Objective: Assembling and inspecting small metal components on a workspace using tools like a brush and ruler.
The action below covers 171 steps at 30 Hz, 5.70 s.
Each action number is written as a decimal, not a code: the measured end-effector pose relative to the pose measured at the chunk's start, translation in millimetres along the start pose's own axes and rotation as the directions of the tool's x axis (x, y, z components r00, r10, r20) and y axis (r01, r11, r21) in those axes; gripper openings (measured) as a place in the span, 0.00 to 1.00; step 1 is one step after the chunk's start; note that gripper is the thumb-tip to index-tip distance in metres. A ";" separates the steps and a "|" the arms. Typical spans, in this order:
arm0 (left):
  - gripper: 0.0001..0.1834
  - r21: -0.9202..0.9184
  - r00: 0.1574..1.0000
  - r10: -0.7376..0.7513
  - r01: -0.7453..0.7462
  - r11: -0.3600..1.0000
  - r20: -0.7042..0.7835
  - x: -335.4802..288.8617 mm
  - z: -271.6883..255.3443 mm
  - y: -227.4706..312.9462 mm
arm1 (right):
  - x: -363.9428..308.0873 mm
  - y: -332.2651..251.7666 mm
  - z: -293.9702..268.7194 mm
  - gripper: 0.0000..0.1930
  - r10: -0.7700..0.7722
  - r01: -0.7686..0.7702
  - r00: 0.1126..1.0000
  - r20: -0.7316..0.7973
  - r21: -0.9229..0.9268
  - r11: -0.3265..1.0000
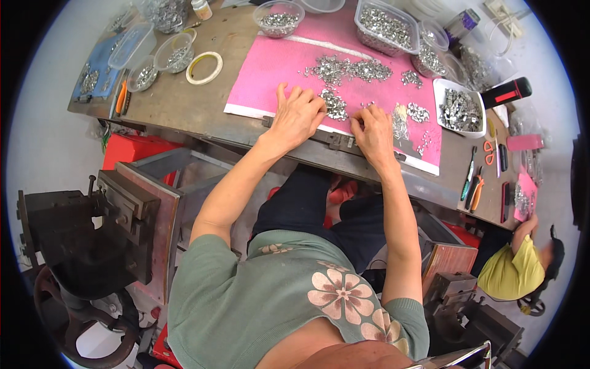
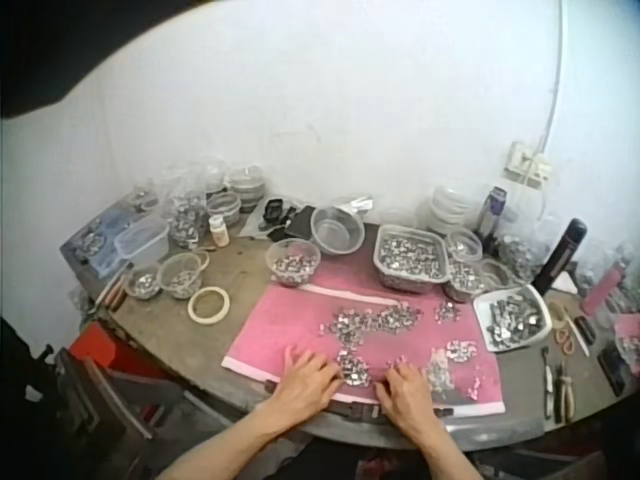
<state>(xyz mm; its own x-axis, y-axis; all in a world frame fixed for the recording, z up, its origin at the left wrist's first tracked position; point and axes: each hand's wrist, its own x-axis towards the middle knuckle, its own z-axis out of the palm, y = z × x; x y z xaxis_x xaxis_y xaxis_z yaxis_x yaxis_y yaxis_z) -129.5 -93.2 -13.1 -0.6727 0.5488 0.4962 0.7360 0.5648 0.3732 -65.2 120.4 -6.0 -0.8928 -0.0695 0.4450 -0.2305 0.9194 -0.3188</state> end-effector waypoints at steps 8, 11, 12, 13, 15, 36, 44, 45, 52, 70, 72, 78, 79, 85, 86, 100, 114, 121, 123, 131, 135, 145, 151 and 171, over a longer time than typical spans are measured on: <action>0.04 0.015 1.000 0.011 -0.011 1.000 -0.009 0.8 3.1 1.6 | -1.0 0.4 -3.5 0.04 -0.030 0.030 1.000 0.005 0.049 0.998; 0.03 0.033 1.000 0.018 -0.018 0.999 -0.004 2.5 4.0 1.7 | 2.9 0.9 1.3 0.03 -0.029 0.029 0.999 0.021 0.008 1.000; 0.03 0.043 1.000 0.009 -0.009 0.999 -0.005 2.8 3.6 1.7 | 5.2 -0.5 0.7 0.03 -0.039 0.039 0.999 0.009 0.003 0.999; 0.03 0.040 1.000 0.015 -0.014 0.999 -0.004 2.5 4.0 2.3 | 4.4 2.8 -0.6 0.03 -0.035 0.035 0.999 0.006 -0.001 0.999; 0.03 0.047 1.000 0.006 -0.006 0.999 -0.006 1.0 4.5 1.9 | 4.2 9.7 -1.9 0.04 0.006 -0.028 0.994 0.112 0.190 0.981; 0.03 0.055 0.998 -0.053 0.052 0.997 0.018 0.5 4.6 5.3 | -13.9 22.1 -40.4 0.04 -0.024 0.019 0.999 0.027 0.162 0.987; 0.03 0.075 0.999 -0.052 0.052 0.996 0.002 1.0 5.2 7.5 | -60.8 15.0 -49.3 0.08 -0.039 0.057 0.995 -0.090 0.204 0.977; 0.03 0.068 0.998 -0.055 0.055 0.996 -0.003 1.0 4.7 8.2 | -62.9 16.0 -48.1 0.09 -0.053 0.067 0.995 -0.079 0.175 0.982; 0.05 -0.068 0.991 -0.024 0.015 0.998 -0.134 -4.2 -0.8 28.4 | -73.0 18.7 -55.8 0.09 -0.109 0.117 0.991 -0.080 0.099 0.988; 0.04 -0.120 0.979 0.202 -0.202 0.972 -0.012 36.7 53.0 61.9 | -99.9 19.1 -50.4 0.14 0.170 -0.113 0.952 -0.255 0.223 0.968; 0.04 -0.101 0.978 0.208 -0.207 0.973 -0.010 42.5 57.9 62.0 | -100.7 19.0 -50.3 0.14 0.171 -0.114 0.950 -0.260 0.221 0.969; 0.04 -0.072 0.991 0.122 -0.126 0.989 -0.064 69.1 58.6 38.8 | -102.1 20.5 -49.4 0.13 0.181 -0.119 0.946 -0.269 0.230 0.966; 0.04 -0.069 0.991 0.122 -0.126 0.990 -0.062 73.3 56.5 34.2 | -102.1 20.7 -49.3 0.13 0.180 -0.117 0.946 -0.271 0.233 0.966; 0.05 0.019 0.999 0.040 -0.040 0.999 -0.009 88.8 50.4 6.7 | -100.7 20.1 -50.3 0.13 0.180 -0.116 0.944 -0.278 0.232 0.966; 0.05 0.022 1.000 0.029 -0.029 0.999 0.003 90.5 51.6 3.8 | -100.4 20.5 -50.7 0.12 0.176 -0.113 0.944 -0.280 0.226 0.967; 0.23 -0.077 0.995 0.095 -0.093 0.993 0.015 -24.2 -4.7 47.9 | -103.5 19.4 -46.4 0.20 0.165 -0.128 0.956 -0.244 0.160 0.979; 0.18 -0.189 0.993 0.111 -0.119 0.975 -0.050 -42.2 8.5 45.3 | -118.4 5.3 -31.8 0.21 0.090 -0.110 0.911 -0.403 -0.028 0.994; 0.18 -0.193 0.994 0.106 -0.108 0.975 -0.023 -39.8 5.5 44.2 | -113.7 5.3 -39.3 0.20 0.114 -0.117 0.926 -0.361 0.013 0.993; 0.18 -0.191 0.994 0.109 -0.111 0.975 -0.024 -34.0 3.6 41.4 | -106.0 6.6 -48.2 0.20 0.120 -0.116 0.933 -0.338 0.034 0.993; 0.28 -0.132 0.974 0.198 -0.183 0.974 0.111 13.8 7.5 40.9 | -48.7 25.0 -66.0 0.14 0.064 -0.058 0.996 -0.064 0.086 0.995; 0.29 -0.053 0.944 0.182 -0.175 0.983 0.274 41.6 39.0 44.2 | -8.6 30.4 -22.3 0.13 0.090 -0.089 0.996 -0.030 0.036 0.995; 0.19 -0.214 0.936 0.180 -0.117 0.970 0.303 8.7 11.9 35.8 | -38.1 35.5 -45.0 0.09 0.157 -0.161 0.987 0.035 0.252 0.954; 0.05 -0.189 0.998 0.069 -0.068 0.980 0.002 23.4 25.5 38.1 | -37.3 34.3 -40.2 0.07 0.255 -0.255 0.966 0.035 0.269 0.929; 0.06 -0.114 0.823 0.510 -0.498 0.860 0.251 85.0 38.5 15.3 | -28.1 30.6 -31.2 0.06 0.287 -0.288 0.957 0.036 0.212 0.934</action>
<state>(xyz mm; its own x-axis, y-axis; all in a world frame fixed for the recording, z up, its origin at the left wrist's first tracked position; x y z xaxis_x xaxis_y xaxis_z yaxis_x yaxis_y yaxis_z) -178.2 -14.2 4.6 -0.1970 0.8941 0.4022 0.9764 0.1419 0.1627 -35.1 162.6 -2.1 -0.9348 0.1829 0.3043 -0.0406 0.7965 -0.6033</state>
